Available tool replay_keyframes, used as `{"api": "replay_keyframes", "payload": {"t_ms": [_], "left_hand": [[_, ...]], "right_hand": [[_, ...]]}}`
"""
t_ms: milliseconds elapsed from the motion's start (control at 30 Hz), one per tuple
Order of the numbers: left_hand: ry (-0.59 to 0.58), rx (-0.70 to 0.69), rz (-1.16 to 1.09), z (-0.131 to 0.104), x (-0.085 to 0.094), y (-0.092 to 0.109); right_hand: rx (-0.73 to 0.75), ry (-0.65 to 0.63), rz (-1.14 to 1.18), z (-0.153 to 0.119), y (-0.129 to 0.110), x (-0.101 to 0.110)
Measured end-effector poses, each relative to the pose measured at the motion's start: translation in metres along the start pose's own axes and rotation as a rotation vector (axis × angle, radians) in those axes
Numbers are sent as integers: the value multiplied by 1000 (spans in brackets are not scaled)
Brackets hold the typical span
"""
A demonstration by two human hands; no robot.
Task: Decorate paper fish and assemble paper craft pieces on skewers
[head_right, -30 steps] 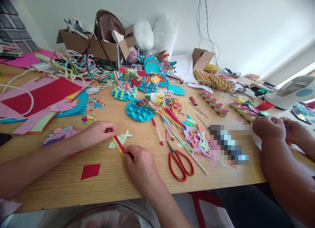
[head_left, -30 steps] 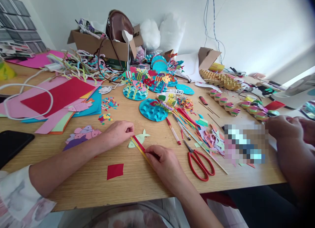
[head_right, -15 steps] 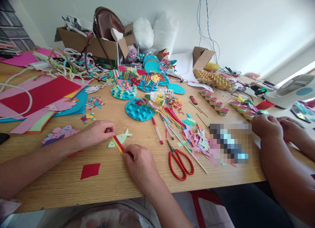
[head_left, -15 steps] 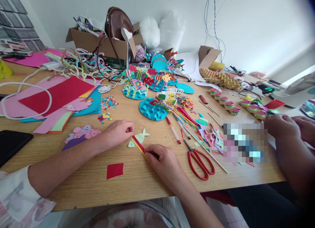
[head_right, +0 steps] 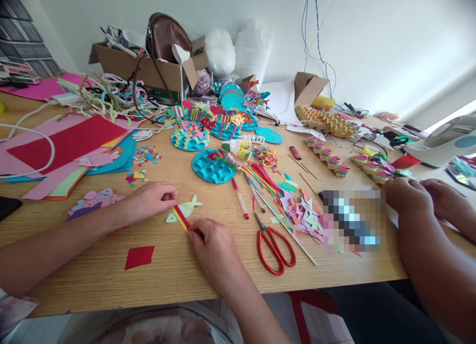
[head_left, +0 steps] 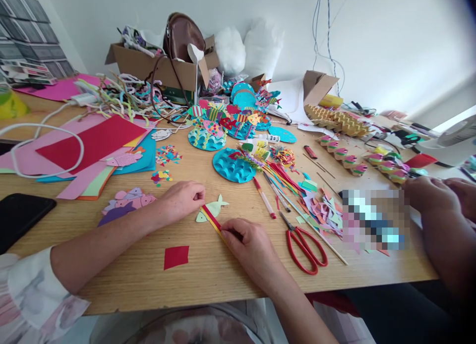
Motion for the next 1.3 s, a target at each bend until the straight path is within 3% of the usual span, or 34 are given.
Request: {"api": "replay_keyframes", "payload": {"t_ms": [1300], "left_hand": [[-5, 18, 63, 0, -2, 2]], "right_hand": [[-32, -4, -32, 2, 3, -3]]}}
Point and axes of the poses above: each hand's wrist, its own z-axis towards the middle knuckle, its own x-axis out of the back of the hand, y = z × x, the point moved 9 cm from there along z, towards the middle knuckle, and after that the axes turned 15 degrees about -y, right-handed, at the moved point
